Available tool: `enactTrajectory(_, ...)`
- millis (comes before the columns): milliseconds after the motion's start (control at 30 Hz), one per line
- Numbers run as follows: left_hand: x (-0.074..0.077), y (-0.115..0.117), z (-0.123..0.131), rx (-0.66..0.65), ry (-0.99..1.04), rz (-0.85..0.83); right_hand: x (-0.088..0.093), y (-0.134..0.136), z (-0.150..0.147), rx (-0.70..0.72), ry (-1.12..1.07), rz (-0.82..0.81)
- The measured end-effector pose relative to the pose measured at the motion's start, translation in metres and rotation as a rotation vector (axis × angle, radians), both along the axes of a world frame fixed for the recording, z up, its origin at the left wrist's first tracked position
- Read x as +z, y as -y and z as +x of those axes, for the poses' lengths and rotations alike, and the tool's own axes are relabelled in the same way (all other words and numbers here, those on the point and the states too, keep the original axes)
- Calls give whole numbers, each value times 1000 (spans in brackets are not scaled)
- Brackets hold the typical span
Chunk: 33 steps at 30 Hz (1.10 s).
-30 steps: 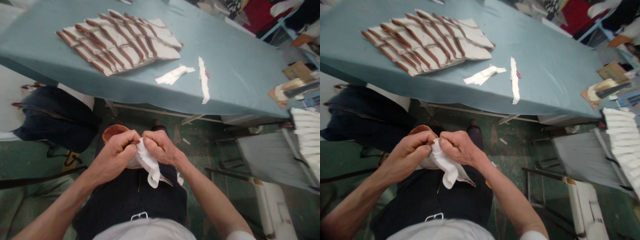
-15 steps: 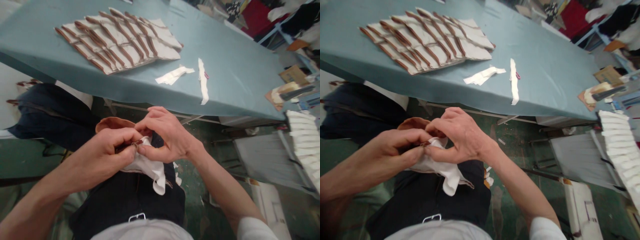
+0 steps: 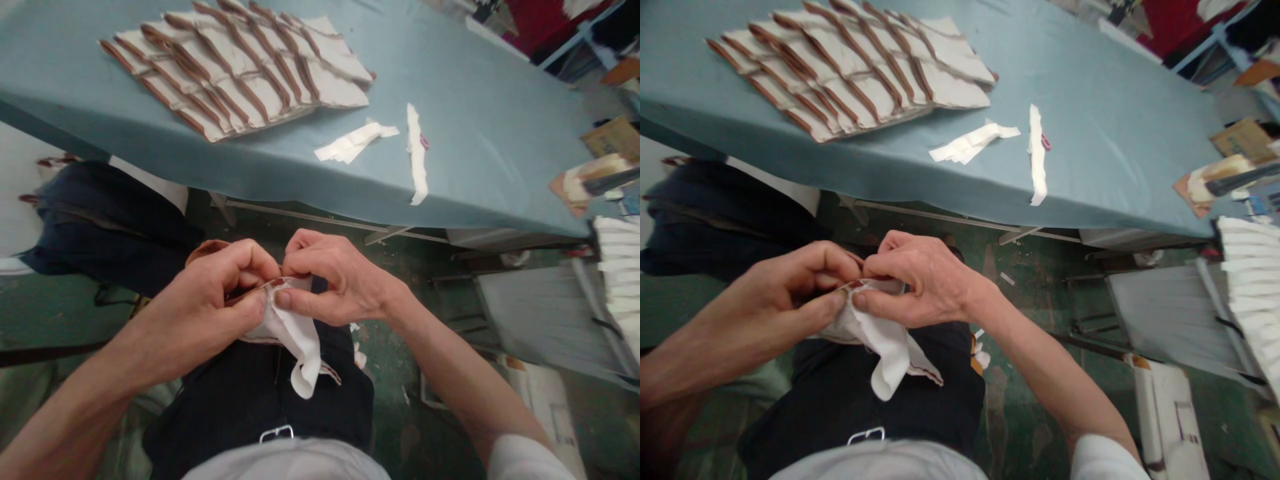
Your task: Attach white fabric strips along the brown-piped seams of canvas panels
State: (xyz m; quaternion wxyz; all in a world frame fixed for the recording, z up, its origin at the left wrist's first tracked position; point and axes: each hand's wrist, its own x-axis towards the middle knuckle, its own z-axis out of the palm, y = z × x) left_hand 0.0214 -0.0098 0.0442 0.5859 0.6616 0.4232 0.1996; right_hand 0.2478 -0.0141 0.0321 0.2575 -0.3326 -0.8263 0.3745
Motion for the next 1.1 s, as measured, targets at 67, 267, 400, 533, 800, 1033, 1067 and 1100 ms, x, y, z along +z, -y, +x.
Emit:
enactTrajectory(67, 0, -5, -1, -20, 15, -61, -3, 0, 1, -3, -23, -29)
enactTrajectory(267, -7, -15, -5, -120, 58, -145, -10, -1, 4, -16, -74, -100)
enactTrajectory(400, -16, -11, -3, -96, 21, -77, -8, -2, 7, -21, 51, -158)
enactTrajectory(533, -19, -5, 2, -60, -11, 87, -5, -4, 10, -22, 95, -257)
enactTrajectory(800, -28, 11, 1, -101, -127, 660, -10, 1, 7, -80, -52, -460)
enactTrajectory(1033, -45, 23, -2, -121, -61, 1014, -22, 20, -3, -197, -300, -754)
enactTrajectory(1067, -46, 24, -2, -125, -50, 1064, -22, 22, -5, -198, -342, -801)
enactTrajectory(1100, -46, 25, -1, -134, -48, 1110, -23, 24, -6, -194, -382, -841)
